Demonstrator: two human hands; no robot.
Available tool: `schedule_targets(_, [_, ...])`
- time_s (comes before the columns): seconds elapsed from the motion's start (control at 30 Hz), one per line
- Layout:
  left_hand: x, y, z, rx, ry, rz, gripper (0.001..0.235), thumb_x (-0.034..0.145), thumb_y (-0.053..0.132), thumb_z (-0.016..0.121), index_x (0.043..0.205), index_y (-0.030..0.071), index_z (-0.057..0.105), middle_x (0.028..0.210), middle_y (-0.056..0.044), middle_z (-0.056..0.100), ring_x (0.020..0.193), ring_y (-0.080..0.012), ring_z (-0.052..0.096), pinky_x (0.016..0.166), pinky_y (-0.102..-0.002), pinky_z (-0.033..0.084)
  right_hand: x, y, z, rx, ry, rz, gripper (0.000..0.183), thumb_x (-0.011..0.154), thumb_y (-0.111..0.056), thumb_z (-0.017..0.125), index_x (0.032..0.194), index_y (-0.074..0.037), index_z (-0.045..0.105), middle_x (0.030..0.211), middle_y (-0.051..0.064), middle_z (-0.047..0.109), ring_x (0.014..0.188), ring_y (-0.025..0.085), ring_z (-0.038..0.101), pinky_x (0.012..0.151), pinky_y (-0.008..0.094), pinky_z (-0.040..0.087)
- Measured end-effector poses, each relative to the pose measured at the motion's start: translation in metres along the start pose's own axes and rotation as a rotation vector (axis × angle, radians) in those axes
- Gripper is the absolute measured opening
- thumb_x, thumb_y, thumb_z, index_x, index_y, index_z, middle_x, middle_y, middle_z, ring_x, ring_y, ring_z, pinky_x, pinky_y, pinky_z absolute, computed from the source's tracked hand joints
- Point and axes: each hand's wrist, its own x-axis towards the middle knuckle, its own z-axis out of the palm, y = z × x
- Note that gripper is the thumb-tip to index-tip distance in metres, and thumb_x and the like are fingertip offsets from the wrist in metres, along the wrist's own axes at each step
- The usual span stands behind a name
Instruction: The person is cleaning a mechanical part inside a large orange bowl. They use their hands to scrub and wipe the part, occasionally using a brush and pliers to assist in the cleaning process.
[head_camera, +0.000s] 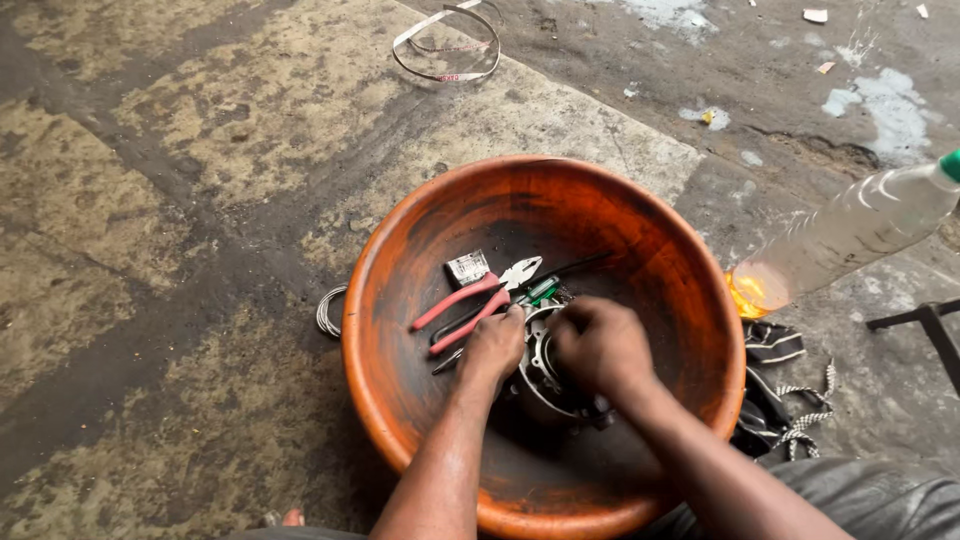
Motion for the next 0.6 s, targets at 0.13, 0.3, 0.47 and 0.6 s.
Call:
schedule_targets(0.13, [-0.003,-0.004,0.003,-0.016,0.007,0.01,0.026,0.097,0.014,0.04,0.102,0.0,0.06,0.103,-0.031,0.07,0.099,-0.0491,0.067,0.086,-0.06,0.052,-0.011,-0.009,0.004,-0.016,-0.036,-0.004,0.023,0.08,-0.026,0.076,0.096,-0.009,0.081,0.09,0.018,0.077,0.085,0.032,0.077,0.079,0.039,0.059])
schedule_targets(0.3, [0.004,-0.001,0.004,0.01,0.01,-0.025,0.024,0.09,0.011,0.043,0.104,0.0,0.06,0.103,-0.031,0.069,0.097,-0.0501,0.067,0.083,-0.06,0.053,-0.011,-0.015,-0.007,-0.109,-0.113,-0.054,0.026,0.075,-0.028,0.082,0.095,-0.012,0.085,0.093,0.018,0.077,0.09,0.037,0.073,0.084,0.043,0.055])
schedule_targets(0.47, [-0.003,-0.003,0.006,-0.055,0.029,-0.037,0.023,0.098,0.016,0.043,0.1,0.001,0.061,0.101,-0.027,0.072,0.097,-0.0481,0.069,0.085,-0.059,0.054,-0.008,-0.013,-0.006,-0.08,-0.115,-0.035,0.025,0.079,-0.027,0.075,0.097,-0.011,0.082,0.091,0.017,0.078,0.087,0.034,0.077,0.083,0.04,0.059])
schedule_targets(0.6, [0.003,-0.007,0.008,0.033,0.027,0.012,0.022,0.098,0.013,0.042,0.106,0.002,0.059,0.097,-0.027,0.071,0.093,-0.0469,0.07,0.081,-0.057,0.056,0.008,-0.01,0.0,0.027,-0.143,0.198,0.027,0.082,-0.027,0.073,0.103,-0.011,0.079,0.091,0.017,0.078,0.085,0.03,0.081,0.08,0.039,0.061])
